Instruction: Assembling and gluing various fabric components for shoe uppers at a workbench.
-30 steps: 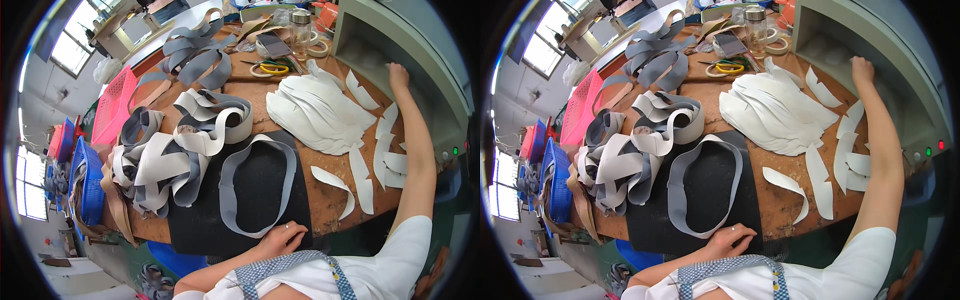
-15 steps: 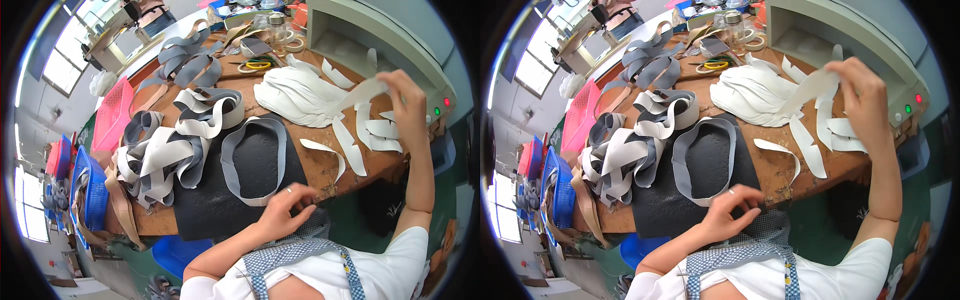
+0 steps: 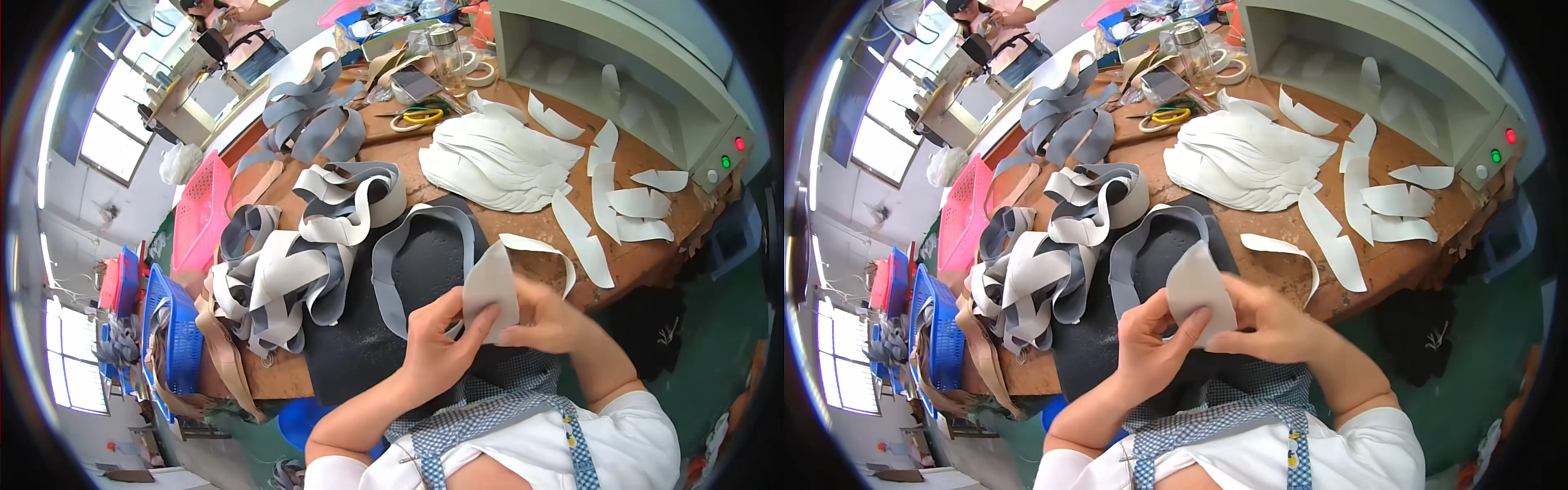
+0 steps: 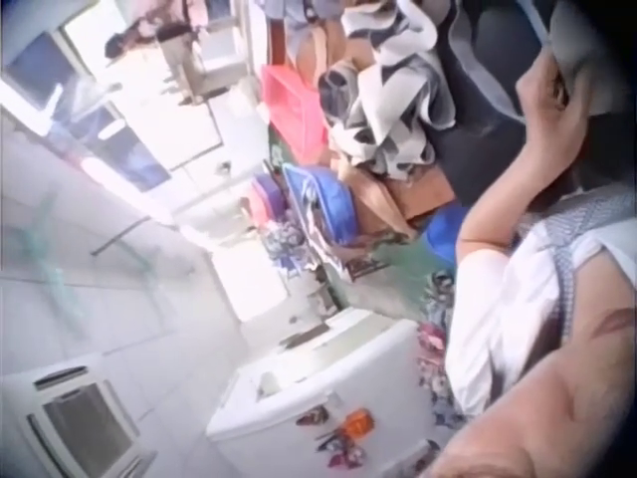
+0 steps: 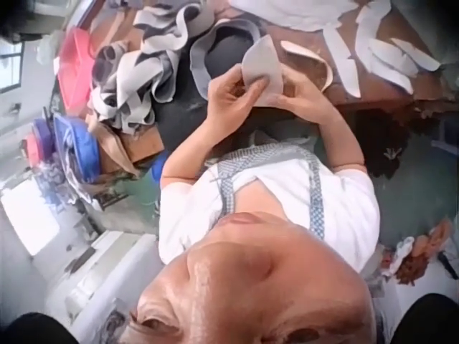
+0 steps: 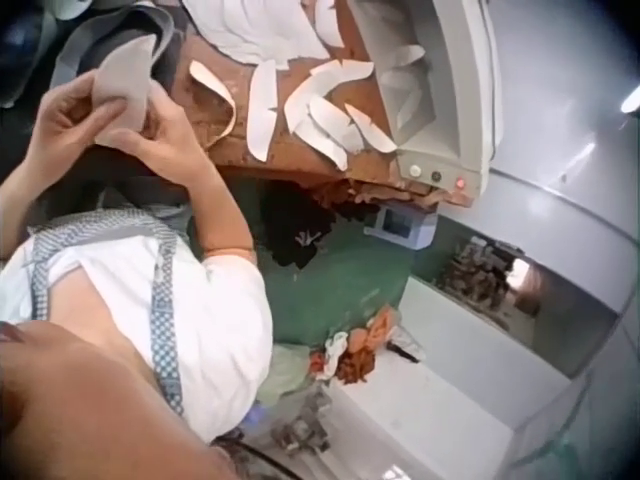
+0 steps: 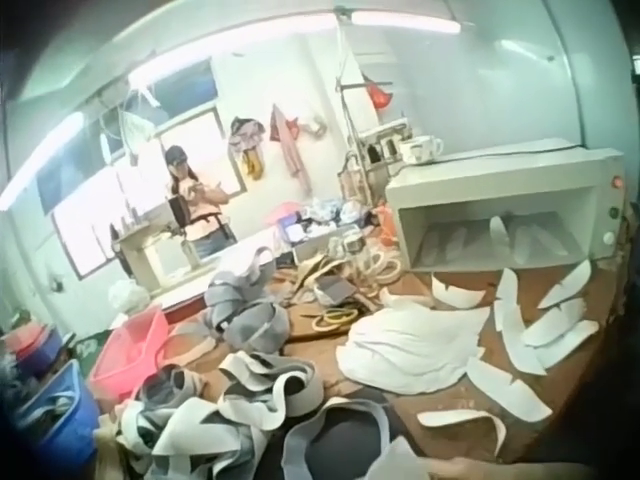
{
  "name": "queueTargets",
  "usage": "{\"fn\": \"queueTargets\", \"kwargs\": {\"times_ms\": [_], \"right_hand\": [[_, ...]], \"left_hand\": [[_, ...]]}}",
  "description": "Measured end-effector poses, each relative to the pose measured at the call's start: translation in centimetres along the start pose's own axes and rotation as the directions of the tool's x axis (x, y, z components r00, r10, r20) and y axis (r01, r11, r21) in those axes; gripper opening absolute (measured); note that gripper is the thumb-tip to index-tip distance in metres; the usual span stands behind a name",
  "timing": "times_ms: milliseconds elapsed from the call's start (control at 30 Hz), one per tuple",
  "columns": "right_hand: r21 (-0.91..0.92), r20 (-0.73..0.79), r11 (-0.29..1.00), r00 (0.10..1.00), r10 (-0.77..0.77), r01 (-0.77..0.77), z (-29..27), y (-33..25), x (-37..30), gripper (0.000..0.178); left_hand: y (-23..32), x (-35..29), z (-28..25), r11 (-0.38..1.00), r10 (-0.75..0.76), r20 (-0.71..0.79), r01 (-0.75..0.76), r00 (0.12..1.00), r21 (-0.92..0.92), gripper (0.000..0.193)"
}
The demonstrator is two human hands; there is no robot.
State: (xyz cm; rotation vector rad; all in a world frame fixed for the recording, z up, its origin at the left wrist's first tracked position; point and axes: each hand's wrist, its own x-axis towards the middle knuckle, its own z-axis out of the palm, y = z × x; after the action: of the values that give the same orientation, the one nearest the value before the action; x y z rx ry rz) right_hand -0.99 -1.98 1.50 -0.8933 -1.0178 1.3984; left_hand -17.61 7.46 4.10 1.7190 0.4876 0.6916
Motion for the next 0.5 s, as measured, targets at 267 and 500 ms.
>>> {"fn": "queueTargets", "kwargs": {"times_ms": [267, 500], "right_hand": [[0.361, -0.4, 0.925, 0.915, 0.043, 0.115, -2.8, 4.0, 0.6, 0.037], [0.419, -0.564, 0.897, 0.815, 0.134, 0.143, -1.3, 7.0, 1.1, 0.032]], "left_hand": [[-4.0, 15.4, -10.1, 0.763, 0.114, -0.069, -0.043, 0.991, 0.645, 0.021], [-16.2, 30.5, -28.5, 0.288, 0.256, -0.376, 0.301, 0.891, 0.909, 0.062]]}}
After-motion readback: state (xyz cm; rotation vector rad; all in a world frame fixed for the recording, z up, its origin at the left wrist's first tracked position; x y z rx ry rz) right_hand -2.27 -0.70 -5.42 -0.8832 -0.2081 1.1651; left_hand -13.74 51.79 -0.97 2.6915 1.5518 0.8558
